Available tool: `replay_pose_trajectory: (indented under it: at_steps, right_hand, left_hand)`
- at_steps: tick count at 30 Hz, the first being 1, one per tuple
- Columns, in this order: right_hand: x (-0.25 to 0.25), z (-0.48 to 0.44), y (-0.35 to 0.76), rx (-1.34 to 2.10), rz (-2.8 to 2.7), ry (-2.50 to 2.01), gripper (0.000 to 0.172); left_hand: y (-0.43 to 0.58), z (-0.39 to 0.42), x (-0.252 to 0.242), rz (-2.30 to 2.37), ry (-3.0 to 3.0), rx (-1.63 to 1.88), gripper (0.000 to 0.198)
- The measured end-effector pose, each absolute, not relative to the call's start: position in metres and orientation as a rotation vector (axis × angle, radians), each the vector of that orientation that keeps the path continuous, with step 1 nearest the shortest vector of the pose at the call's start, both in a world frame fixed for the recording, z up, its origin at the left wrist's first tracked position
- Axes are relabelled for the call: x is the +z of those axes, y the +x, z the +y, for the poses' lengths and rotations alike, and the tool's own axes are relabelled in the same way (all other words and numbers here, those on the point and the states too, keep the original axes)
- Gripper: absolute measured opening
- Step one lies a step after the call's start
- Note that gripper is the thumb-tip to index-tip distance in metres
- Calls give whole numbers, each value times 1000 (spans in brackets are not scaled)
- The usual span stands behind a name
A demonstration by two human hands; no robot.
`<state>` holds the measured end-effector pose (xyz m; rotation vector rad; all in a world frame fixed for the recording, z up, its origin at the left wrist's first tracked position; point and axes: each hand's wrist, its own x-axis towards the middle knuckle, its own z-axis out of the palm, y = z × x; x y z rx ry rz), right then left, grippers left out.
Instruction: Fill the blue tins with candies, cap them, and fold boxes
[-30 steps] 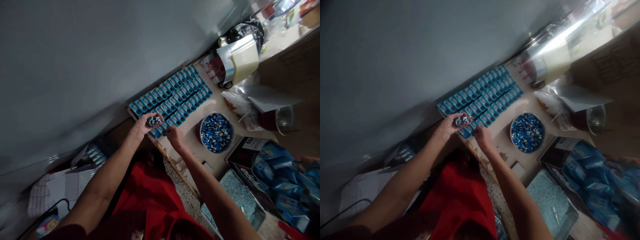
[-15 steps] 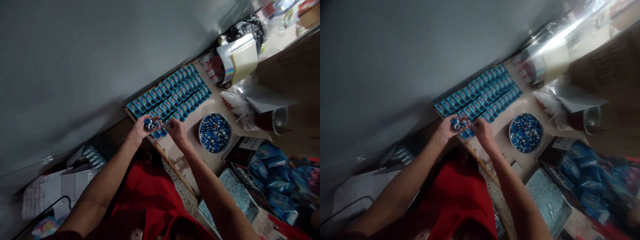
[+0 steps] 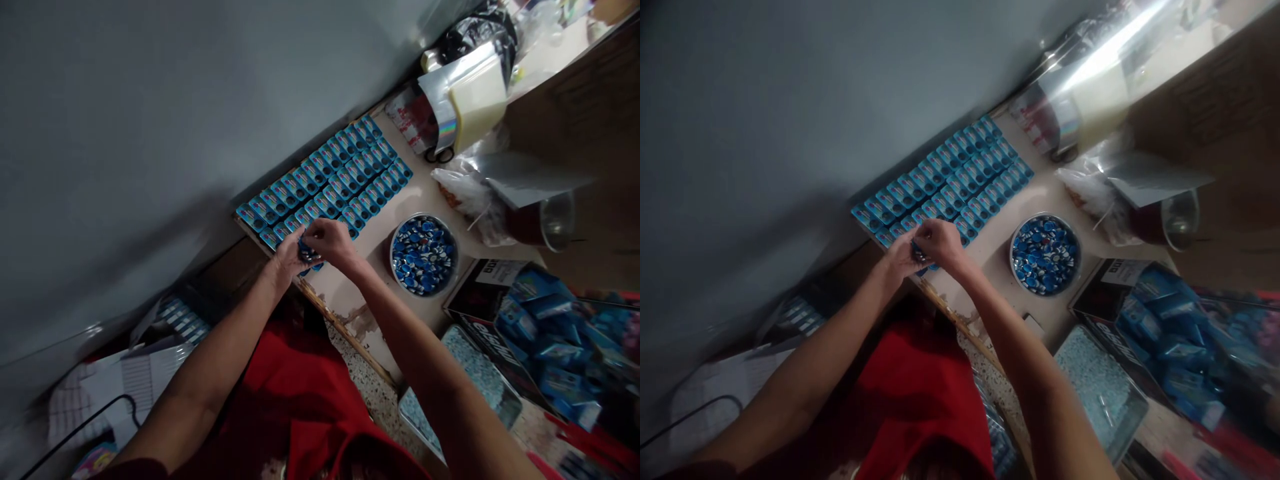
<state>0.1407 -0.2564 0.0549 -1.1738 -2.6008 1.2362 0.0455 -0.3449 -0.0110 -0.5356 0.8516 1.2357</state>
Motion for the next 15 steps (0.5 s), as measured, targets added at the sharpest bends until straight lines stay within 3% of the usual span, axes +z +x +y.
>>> replay_pose_trajectory:
  at_steps: [6,15]
  right_hand:
    - [45,-245,182,1149,-2342,-1505,33]
    - [9,-272,188,728,-2880,-1706,10]
  left_hand:
    - [15,-343,4,818,-513,1220,38]
    - [-4,-347,-1,812,-405,1224,44]
